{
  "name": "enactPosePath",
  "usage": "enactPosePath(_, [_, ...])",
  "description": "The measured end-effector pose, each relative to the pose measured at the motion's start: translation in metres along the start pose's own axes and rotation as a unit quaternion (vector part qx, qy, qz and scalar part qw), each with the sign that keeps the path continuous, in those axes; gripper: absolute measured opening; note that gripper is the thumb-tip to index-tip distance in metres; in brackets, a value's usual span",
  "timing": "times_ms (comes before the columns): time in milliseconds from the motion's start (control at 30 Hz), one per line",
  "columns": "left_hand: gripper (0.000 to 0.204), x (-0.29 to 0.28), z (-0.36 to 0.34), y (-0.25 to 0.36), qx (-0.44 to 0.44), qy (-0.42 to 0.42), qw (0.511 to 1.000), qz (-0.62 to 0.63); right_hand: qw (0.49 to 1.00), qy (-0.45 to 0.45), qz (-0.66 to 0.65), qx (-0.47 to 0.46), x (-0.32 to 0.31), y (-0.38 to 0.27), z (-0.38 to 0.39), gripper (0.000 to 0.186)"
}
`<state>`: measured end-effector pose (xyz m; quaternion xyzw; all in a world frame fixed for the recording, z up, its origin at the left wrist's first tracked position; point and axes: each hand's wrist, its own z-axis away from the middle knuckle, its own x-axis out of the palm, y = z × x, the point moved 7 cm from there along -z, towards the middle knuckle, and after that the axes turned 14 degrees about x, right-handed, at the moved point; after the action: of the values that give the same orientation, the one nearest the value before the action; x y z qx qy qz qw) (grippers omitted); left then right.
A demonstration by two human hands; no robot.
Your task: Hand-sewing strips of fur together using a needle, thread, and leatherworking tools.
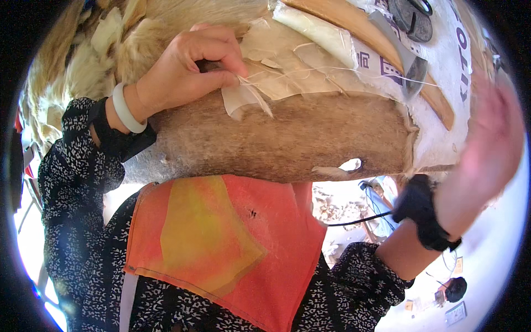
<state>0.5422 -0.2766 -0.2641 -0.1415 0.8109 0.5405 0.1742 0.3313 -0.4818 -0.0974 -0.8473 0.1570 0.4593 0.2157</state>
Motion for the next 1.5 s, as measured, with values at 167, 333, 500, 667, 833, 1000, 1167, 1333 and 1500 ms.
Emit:
enactPosePath(167, [0.011,0.003,-0.006,0.002,-0.004,0.011,1.0,0.014,0.912,-0.313,-0.24,0.112,0.116,-0.099,0.05,0.004])
enactPosePath(333, [0.012,0.001,-0.008,0.002,-0.005,0.029,0.999,0.031,0.947,-0.273,-0.163,0.053,0.142,-0.123,0.048,0.007])
enactPosePath(500, [0.011,0.002,-0.007,0.001,-0.006,0.032,0.999,0.04,0.946,-0.273,-0.167,0.062,0.142,-0.114,0.049,0.007])
enactPosePath(667, [0.011,0.003,-0.008,0.002,-0.009,0.027,0.999,0.039,0.941,-0.278,-0.176,0.075,0.145,-0.108,0.052,0.008])
enactPosePath(833, [0.011,0.005,-0.008,0.001,-0.015,0.03,0.999,0.043,0.944,-0.276,-0.171,0.062,0.145,-0.107,0.053,0.007])
enactPosePath(1000, [0.012,0.005,-0.009,0.004,0.017,0.026,0.999,0.024,0.951,-0.278,-0.121,0.061,0.147,-0.109,0.054,0.007])
enactPosePath(1167, [0.012,0.004,-0.008,0.005,0.023,0.027,0.999,0.027,0.92,-0.33,-0.19,0.098,0.145,-0.111,0.056,0.025])
enactPosePath(1333, [0.011,0.004,-0.007,0.005,0.031,0.023,0.999,0.008,0.946,-0.307,-0.105,0.01,0.141,-0.124,0.062,0.041])
enactPosePath(1500, [0.01,0.004,-0.006,0.005,0.031,0.007,0.999,-0.006,0.96,-0.265,-0.088,-0.022,0.15,-0.129,0.064,0.038])
